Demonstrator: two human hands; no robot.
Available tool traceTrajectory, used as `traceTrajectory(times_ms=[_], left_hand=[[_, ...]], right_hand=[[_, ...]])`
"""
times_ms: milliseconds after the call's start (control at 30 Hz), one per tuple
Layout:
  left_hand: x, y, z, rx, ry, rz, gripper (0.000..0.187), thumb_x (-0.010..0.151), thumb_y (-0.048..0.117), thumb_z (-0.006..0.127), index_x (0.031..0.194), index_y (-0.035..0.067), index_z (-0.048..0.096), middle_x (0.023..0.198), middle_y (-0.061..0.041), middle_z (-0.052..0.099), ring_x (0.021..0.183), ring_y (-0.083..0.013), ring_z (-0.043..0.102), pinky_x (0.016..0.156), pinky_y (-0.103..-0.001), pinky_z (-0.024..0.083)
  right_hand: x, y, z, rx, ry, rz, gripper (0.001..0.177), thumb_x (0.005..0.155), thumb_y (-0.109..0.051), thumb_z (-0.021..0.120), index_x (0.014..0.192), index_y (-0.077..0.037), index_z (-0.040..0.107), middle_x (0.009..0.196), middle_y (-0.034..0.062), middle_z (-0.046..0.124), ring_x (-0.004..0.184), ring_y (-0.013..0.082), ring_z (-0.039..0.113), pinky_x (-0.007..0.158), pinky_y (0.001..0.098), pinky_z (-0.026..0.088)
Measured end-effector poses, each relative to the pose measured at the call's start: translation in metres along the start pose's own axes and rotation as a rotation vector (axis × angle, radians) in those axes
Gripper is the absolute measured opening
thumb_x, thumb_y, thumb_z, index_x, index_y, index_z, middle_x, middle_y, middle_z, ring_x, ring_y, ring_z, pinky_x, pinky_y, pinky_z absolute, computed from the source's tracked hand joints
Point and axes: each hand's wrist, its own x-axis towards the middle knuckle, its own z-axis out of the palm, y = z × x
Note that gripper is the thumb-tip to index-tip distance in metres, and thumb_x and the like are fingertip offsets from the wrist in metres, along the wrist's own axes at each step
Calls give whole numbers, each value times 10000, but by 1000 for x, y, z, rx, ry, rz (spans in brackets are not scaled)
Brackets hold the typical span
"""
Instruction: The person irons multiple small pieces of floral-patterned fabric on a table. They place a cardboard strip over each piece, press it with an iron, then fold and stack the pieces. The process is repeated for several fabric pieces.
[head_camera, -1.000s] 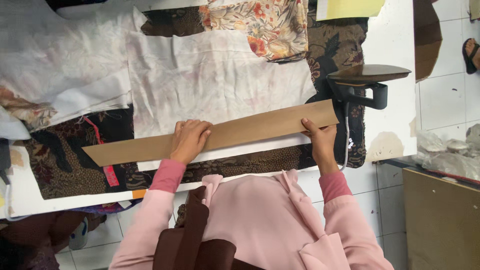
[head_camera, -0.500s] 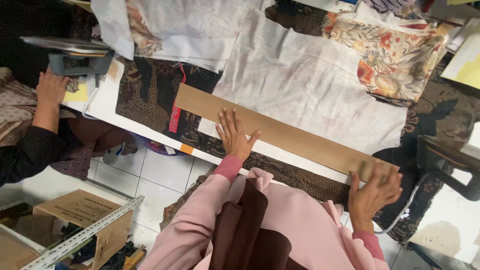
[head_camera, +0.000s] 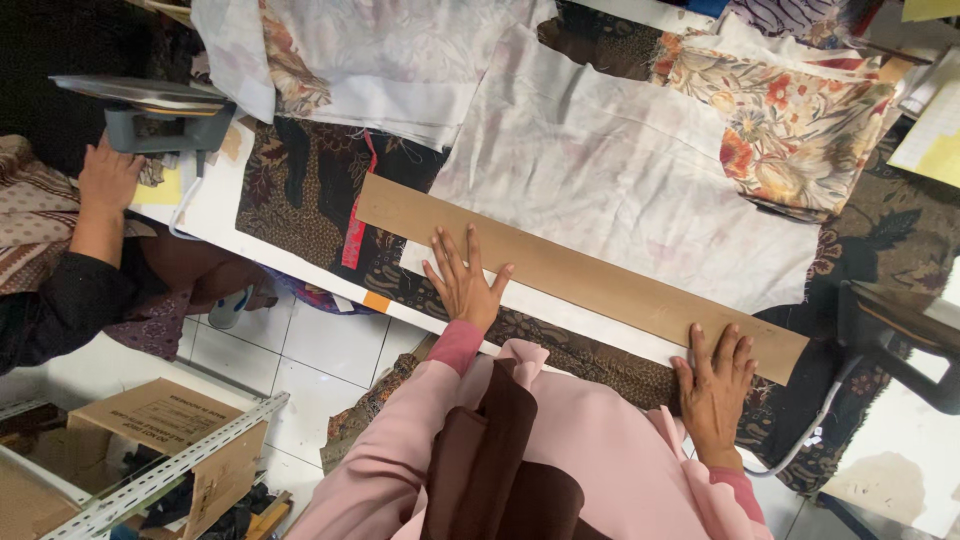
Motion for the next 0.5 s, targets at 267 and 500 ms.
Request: traceTrajectory(times_ms=[267,500], left_hand=[[-2,-3,4,52,-40,-21,973,900,697,584,1646,220,180,1687,-268,21,1568,-429,12,1180,-703,10],[-3,-4,8,41,-28,-26,1036,895,708,588,1640,126,165,1692,-260,55,1575,-407,3,1176,-708,0]], right_hand=[[-1,1,3,-9,11,3,646,973,-431,606,1578,-259,462,1679,281,303,1535,544,260,1206,676,246],[3,-5,-3,-21,4,5,648,970,-434,607,1574,-242,470,1678,271,301,1529,535,274,1204,670,251]])
